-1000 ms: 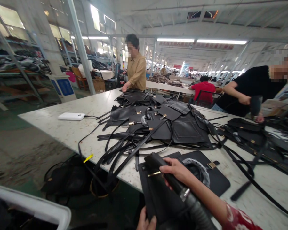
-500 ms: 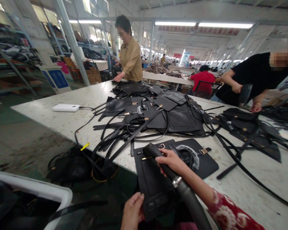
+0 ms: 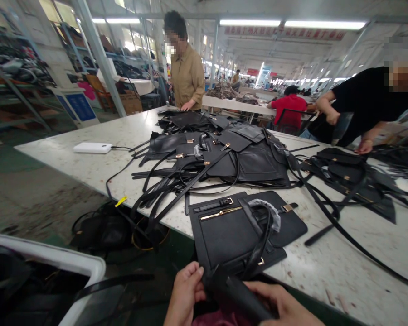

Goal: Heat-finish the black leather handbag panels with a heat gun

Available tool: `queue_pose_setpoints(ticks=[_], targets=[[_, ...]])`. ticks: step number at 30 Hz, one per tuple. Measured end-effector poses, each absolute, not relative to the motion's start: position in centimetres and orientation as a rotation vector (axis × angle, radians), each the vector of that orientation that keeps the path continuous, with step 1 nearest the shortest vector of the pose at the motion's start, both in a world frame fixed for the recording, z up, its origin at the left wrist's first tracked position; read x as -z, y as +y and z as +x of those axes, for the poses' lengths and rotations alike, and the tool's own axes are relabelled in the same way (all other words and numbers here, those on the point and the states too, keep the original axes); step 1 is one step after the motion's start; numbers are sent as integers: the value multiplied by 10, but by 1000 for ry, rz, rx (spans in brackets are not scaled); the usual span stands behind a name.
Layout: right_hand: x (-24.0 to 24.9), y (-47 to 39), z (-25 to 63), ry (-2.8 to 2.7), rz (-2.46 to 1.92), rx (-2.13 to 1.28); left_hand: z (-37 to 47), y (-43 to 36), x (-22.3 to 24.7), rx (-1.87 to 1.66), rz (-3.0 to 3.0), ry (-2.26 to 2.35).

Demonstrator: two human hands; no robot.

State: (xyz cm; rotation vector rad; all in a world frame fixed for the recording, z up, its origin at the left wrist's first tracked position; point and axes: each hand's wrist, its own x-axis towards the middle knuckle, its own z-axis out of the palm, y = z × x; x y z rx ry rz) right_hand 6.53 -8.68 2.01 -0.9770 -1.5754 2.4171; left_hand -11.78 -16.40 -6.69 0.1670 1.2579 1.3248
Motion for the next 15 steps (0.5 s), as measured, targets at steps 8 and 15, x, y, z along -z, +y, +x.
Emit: queue_pose_setpoints(ticks=[8, 15], targets=[[-31, -83, 62, -1568, -992, -2370, -116, -165, 64, -1367, 145, 1212], [-16, -88, 57, -1549, -1051, -2325, -113, -165, 65, -1349, 88, 1179]])
